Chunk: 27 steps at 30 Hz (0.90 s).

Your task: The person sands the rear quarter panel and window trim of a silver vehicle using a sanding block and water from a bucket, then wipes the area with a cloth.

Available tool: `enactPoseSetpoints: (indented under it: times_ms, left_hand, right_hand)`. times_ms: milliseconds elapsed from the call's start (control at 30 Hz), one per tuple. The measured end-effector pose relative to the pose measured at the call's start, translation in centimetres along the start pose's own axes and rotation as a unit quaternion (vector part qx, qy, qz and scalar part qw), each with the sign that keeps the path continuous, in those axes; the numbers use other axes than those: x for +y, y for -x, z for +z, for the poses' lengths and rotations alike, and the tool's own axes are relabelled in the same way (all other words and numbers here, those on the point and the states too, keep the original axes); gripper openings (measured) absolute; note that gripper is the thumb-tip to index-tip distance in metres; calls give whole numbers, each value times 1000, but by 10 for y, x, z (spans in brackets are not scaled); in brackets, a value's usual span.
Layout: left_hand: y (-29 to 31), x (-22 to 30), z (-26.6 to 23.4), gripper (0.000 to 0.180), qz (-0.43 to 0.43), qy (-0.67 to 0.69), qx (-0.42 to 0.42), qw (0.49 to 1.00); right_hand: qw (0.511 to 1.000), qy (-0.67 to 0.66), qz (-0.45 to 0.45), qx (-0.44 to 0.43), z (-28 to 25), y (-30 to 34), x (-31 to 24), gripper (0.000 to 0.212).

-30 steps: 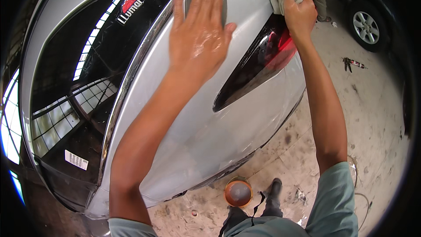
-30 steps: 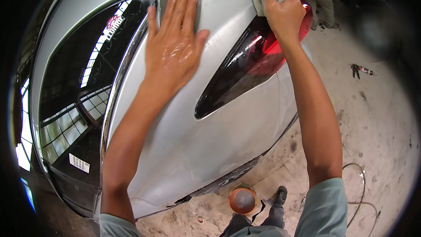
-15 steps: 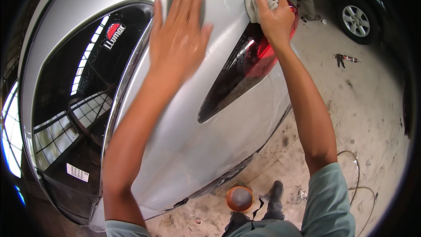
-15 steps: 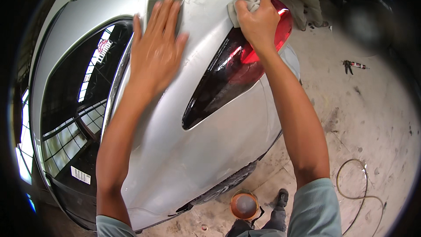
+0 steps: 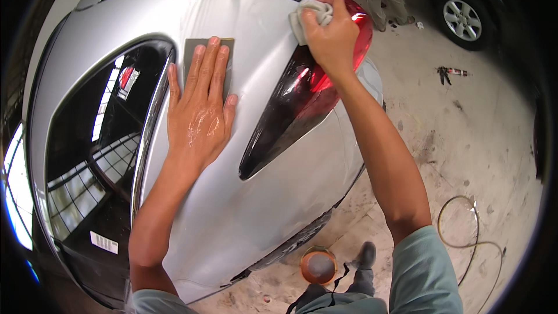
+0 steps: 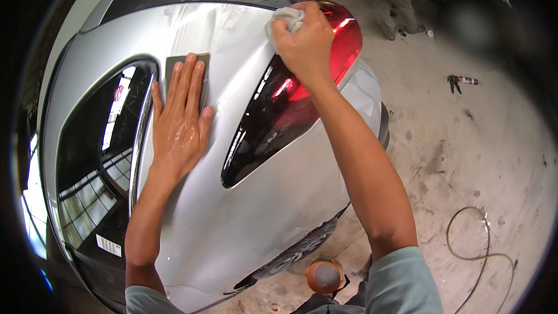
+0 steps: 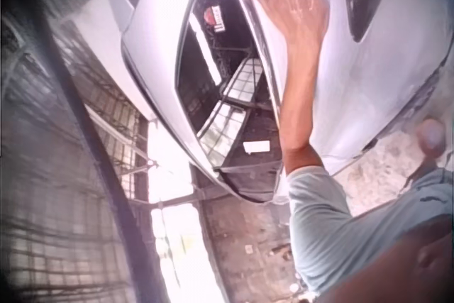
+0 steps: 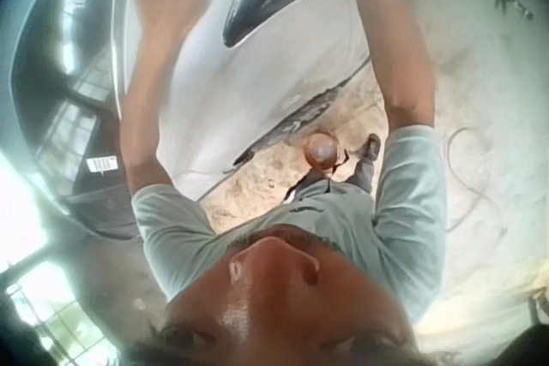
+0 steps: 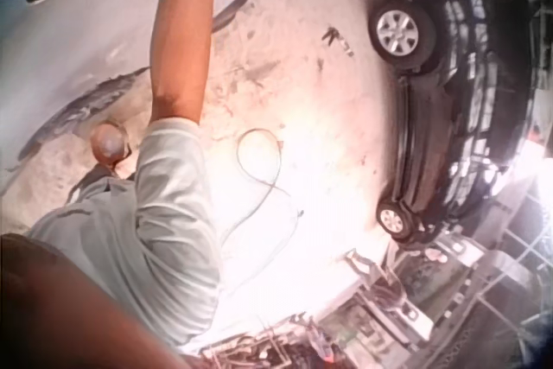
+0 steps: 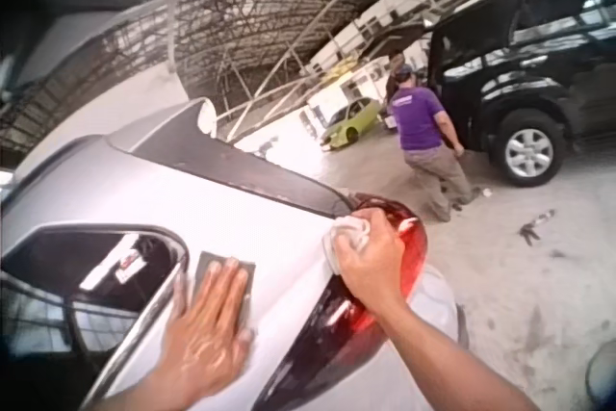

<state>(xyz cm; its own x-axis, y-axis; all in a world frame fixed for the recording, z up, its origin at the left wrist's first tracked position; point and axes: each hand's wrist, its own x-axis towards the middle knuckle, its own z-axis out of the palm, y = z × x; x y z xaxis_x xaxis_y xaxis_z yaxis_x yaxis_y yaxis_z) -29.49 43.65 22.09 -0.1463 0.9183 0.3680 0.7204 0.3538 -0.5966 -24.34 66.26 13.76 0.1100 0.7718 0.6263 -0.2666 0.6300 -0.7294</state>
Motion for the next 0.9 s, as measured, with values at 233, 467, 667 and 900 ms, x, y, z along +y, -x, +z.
enactPoseSetpoints:
  times_ms: [233,467,667,900]
  left_hand:
    - [-78,7,13,59,44,-32,46,997]
    - [-11,7,2,61,26,14,-1,1000]
    - [-55,18,20,59,45,8,25,999]
    - [-46,15,13,59,39,16,50,998]
  right_hand:
    - [1000,-8,8,-1,0,-3,-2,33]
    - [1000,-9,-15,7,3,2,-3,32]
    - [1000,-2,23,-18,-5,-4,2,33]
    - [1000,-14,-15,4,6,2,-5,33]
